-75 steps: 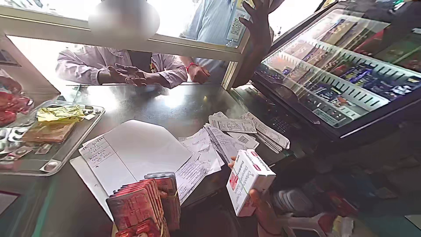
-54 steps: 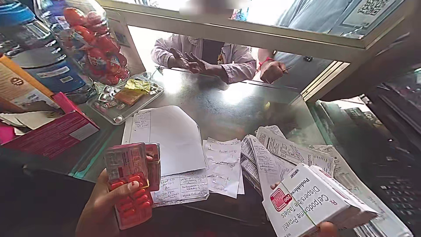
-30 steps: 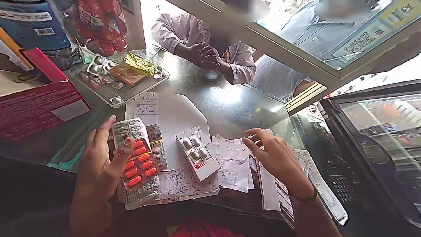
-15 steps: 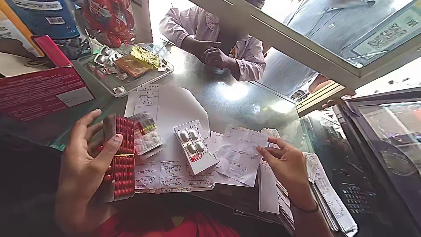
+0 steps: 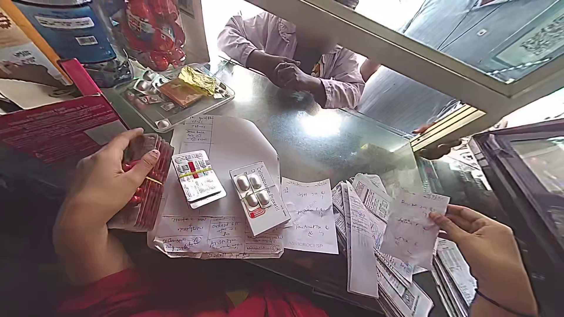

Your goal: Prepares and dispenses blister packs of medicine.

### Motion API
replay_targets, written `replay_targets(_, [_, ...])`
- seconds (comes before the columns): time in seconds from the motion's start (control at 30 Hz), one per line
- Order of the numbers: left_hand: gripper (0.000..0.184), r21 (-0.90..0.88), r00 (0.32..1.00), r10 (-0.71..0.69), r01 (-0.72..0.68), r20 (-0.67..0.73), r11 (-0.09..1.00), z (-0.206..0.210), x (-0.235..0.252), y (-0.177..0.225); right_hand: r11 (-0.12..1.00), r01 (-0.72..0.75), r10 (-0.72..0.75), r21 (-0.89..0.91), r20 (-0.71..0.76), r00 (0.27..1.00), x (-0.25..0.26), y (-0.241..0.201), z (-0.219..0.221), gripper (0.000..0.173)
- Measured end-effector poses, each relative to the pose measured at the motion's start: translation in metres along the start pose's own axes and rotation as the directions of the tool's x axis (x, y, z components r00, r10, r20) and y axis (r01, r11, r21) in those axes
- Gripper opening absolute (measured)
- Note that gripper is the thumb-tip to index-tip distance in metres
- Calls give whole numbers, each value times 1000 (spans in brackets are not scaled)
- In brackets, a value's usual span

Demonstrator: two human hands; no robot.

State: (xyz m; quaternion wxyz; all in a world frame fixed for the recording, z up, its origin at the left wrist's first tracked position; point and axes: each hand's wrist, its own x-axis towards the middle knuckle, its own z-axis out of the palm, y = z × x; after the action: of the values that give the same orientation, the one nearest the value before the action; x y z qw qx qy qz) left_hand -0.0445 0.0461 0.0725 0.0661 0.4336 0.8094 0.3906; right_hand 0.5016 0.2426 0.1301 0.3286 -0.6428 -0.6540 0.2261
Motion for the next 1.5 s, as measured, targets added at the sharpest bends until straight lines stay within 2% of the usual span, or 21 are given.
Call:
replay_targets(0.07, [68, 104, 1000, -3, 4, -14, 995, -5, 1, 3, 994, -44, 46, -103, 17, 999, 7, 15, 4, 30])
replay_targets(0.13, [73, 150, 995, 15, -1, -94, 989, -13, -4, 6, 961, -20, 17, -275, -12, 1000, 8, 20, 6, 34])
replay_targets(0.2, [71, 154, 983, 106, -83, -151, 985, -17, -18, 21, 896, 50, -80, -441, -50, 996, -3, 9, 8, 47])
replay_targets(0.27, [63, 142, 950, 267, -246, -163, 959, -9, -38, 48, 832, 188, -245, -522, -42, 969, -25, -10, 11, 55])
replay_targets(0.33, [60, 85, 893, 440, -433, -95, 897, 11, -56, 72, 778, 391, -415, -492, 65, 907, -56, -35, 17, 53])
replay_targets(0.4, [78, 18, 838, 544, -545, 42, 838, 42, -68, 90, 711, 579, -569, -399, 158, 807, -90, -55, 33, 45])
replay_targets(0.5, [105, 82, 812, 562, -578, 154, 812, 87, -78, 106, 608, 760, -727, -229, 225, 649, -127, -61, 73, 41])
replay_targets(0.6, [113, 161, 856, 497, -516, 145, 841, 109, -78, 110, 523, 845, -812, -112, 237, 534, -142, -54, 105, 31])
replay_targets(0.67, [117, 200, 877, 457, -479, 151, 854, 110, -75, 107, 518, 852, -822, -75, 231, 520, -145, -49, 115, 29])
replay_targets(0.8, [119, 232, 876, 448, -480, 177, 846, 107, -71, 106, 542, 840, -825, -16, 182, 536, -146, -48, 119, 27])
replay_targets(0.93, [123, 118, 855, 500, -515, 137, 849, 108, -73, 108, 551, 834, -824, -21, 144, 548, -145, -51, 124, 27])
replay_targets(1.0, [115, 109, 893, 449, -451, 41, 886, 91, -79, 105, 564, 826, -818, -12, 127, 561, -145, -52, 127, 28])
replay_targets(1.07, [91, 160, 929, 359, -343, -85, 925, 69, -82, 96, 598, 802, -795, 9, 139, 591, -147, -54, 126, 28])
replay_targets(1.13, [64, 208, 955, 266, -236, -130, 949, 53, -82, 87, 631, 775, -768, 45, 178, 615, -147, -57, 125, 27])
replay_targets(1.17, [57, 230, 965, 225, -191, -132, 954, 50, -81, 86, 639, 767, -760, 61, 199, 618, -146, -57, 125, 26])
replay_targets(1.3, [63, 376, 971, 206, -147, -121, 915, 61, -79, 93, 634, 770, -762, 70, 222, 608, -144, -56, 130, 27])
replay_targets(1.4, [50, 353, 961, 246, -187, -127, 917, 63, -77, 86, 628, 772, -769, 92, 219, 600, -144, -56, 130, 29])
replay_targets(1.5, [41, 278, 904, 289, -203, -314, 939, 48, -80, 77, 599, 794, -794, 103, 206, 572, -141, -55, 130, 29])
